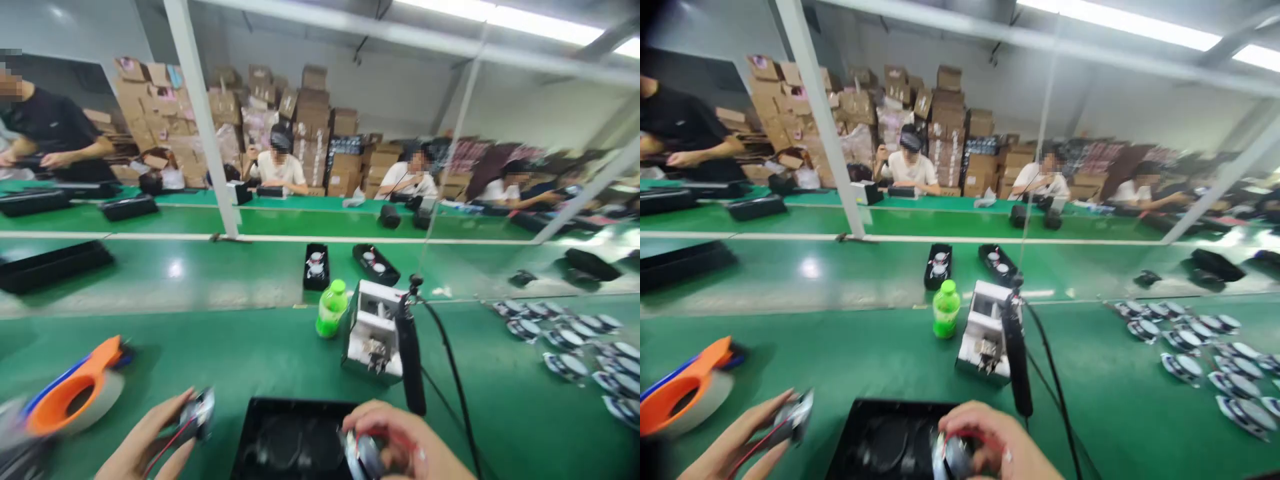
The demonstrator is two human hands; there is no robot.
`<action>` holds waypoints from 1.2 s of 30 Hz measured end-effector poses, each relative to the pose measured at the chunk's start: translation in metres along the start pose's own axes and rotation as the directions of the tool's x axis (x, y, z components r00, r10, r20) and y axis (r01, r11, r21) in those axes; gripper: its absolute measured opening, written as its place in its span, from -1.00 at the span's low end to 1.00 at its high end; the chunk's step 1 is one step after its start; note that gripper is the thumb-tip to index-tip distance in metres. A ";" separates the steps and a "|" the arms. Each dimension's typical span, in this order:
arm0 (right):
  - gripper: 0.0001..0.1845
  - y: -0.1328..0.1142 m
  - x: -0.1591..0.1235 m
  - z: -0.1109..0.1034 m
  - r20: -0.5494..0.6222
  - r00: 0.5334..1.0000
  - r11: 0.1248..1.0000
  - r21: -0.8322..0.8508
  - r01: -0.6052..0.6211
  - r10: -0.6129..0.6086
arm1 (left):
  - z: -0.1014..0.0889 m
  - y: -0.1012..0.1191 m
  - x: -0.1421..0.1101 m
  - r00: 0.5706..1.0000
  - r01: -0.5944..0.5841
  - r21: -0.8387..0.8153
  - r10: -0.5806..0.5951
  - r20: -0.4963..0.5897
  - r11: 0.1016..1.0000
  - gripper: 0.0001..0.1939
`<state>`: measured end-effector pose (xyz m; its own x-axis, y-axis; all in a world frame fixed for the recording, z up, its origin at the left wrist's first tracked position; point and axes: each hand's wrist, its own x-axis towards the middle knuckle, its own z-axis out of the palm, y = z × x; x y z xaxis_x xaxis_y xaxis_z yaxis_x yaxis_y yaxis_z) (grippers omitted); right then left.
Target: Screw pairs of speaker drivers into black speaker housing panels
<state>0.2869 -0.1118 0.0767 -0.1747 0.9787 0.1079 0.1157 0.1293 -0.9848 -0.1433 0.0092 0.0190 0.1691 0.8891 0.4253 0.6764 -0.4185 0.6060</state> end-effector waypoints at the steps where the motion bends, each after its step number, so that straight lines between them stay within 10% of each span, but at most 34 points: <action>1: -0.46 -0.005 -0.005 -0.002 0.003 1.000 0.999 -0.047 -0.021 0.021 | -0.010 0.023 -0.001 0.998 -0.024 -0.067 0.028 0.055 0.997 -0.56; 5: -0.56 -0.008 -0.004 -0.020 0.034 0.999 0.965 -0.262 -0.016 0.025 | -0.016 0.103 0.017 0.936 -0.046 -0.169 0.102 0.338 0.985 -0.55; 10: -0.43 -0.006 0.010 -0.024 0.116 0.992 0.857 -0.504 0.106 -0.054 | 0.004 0.137 0.035 0.812 -0.200 -0.119 0.233 0.535 0.972 -0.40; 21: -0.50 0.002 0.033 0.012 0.382 0.923 0.622 -0.712 0.324 -0.043 | 0.034 0.136 0.047 0.622 -0.531 0.101 0.306 0.720 0.841 -0.80; 36: -0.43 0.023 0.034 0.014 0.424 0.905 0.541 -0.763 0.355 0.005 | 0.040 0.117 0.052 0.606 -0.411 0.034 0.245 0.756 0.911 -0.55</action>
<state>0.2702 -0.0780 0.0555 -0.5725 0.8191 0.0356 0.7464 0.5387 -0.3907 -0.0263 0.0135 0.0848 0.8108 0.5764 -0.1019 0.5710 -0.7404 0.3546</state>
